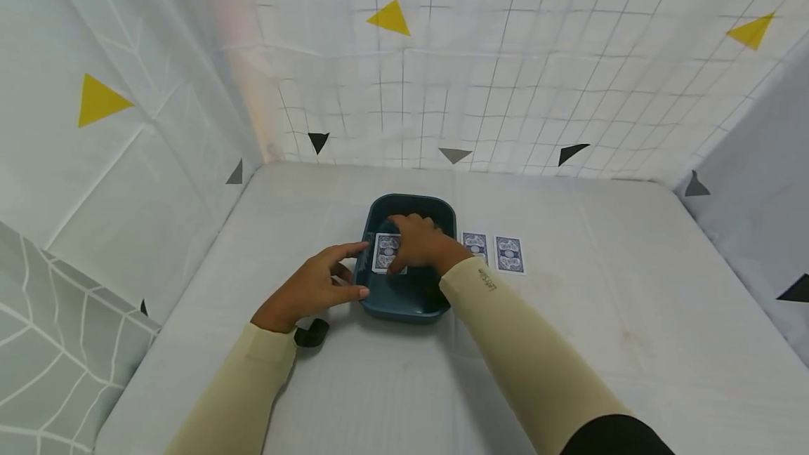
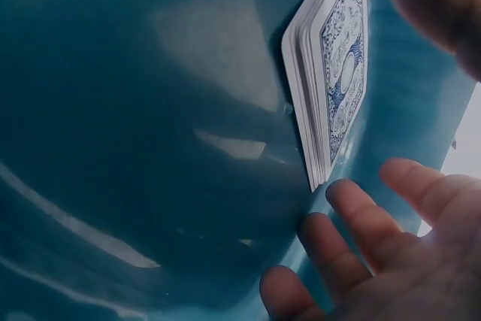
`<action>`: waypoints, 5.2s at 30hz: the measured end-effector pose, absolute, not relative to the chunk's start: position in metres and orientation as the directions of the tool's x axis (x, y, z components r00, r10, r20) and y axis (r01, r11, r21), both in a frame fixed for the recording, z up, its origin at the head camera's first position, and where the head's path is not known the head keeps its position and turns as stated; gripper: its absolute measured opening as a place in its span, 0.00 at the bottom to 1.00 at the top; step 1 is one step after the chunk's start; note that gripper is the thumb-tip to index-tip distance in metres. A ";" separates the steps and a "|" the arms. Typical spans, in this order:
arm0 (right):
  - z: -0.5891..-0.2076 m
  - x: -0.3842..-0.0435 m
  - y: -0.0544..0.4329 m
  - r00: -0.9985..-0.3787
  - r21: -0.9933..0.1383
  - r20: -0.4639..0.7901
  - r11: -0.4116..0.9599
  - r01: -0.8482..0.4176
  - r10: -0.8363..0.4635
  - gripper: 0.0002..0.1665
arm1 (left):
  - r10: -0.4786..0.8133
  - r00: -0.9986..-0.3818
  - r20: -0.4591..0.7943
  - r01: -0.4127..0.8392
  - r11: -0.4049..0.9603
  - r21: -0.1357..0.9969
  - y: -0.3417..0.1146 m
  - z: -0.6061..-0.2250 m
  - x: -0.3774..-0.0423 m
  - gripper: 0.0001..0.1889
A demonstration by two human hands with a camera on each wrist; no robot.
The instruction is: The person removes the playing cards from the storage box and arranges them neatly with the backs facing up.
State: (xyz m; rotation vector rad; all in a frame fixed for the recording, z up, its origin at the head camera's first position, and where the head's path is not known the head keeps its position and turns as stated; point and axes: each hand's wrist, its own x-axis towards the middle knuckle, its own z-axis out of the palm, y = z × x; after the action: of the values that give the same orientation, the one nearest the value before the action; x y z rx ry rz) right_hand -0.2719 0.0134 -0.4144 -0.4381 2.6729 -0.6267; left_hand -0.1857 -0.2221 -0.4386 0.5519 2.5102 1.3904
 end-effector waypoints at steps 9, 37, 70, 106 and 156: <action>-0.415 -0.269 0.008 -0.875 -0.403 -0.261 0.870 -0.285 -0.408 0.66 | 0.426 -0.905 -0.002 0.226 0.485 0.845 -0.222 -0.437 -0.185 0.45; -0.410 -0.268 0.002 -0.877 -0.456 -0.224 0.841 -0.291 -0.425 0.60 | 0.440 -0.898 0.009 0.238 0.468 0.851 -0.223 -0.439 -0.186 0.45; -0.365 -0.255 0.085 -0.926 -0.772 -0.016 0.594 -0.228 -0.376 0.60 | 0.403 -0.915 -0.007 0.218 0.512 0.831 -0.220 -0.438 -0.187 0.45; -0.408 -0.241 0.277 -0.959 -0.730 -0.188 0.683 -0.008 -0.213 0.60 | 0.389 -0.921 -0.016 0.205 0.519 0.830 -0.223 -0.435 -0.185 0.45; -0.390 -0.242 0.254 -0.975 -0.657 -0.133 0.752 -0.048 -0.178 0.49 | 0.385 -0.922 -0.035 0.183 0.514 0.838 -0.220 -0.434 -0.183 0.46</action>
State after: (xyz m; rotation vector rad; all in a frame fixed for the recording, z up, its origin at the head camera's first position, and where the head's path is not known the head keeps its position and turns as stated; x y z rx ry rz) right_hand -0.2423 0.2537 -0.3900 -0.1804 2.7625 -1.0281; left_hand -0.1830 -0.2202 -0.4338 0.4834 2.5391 1.3671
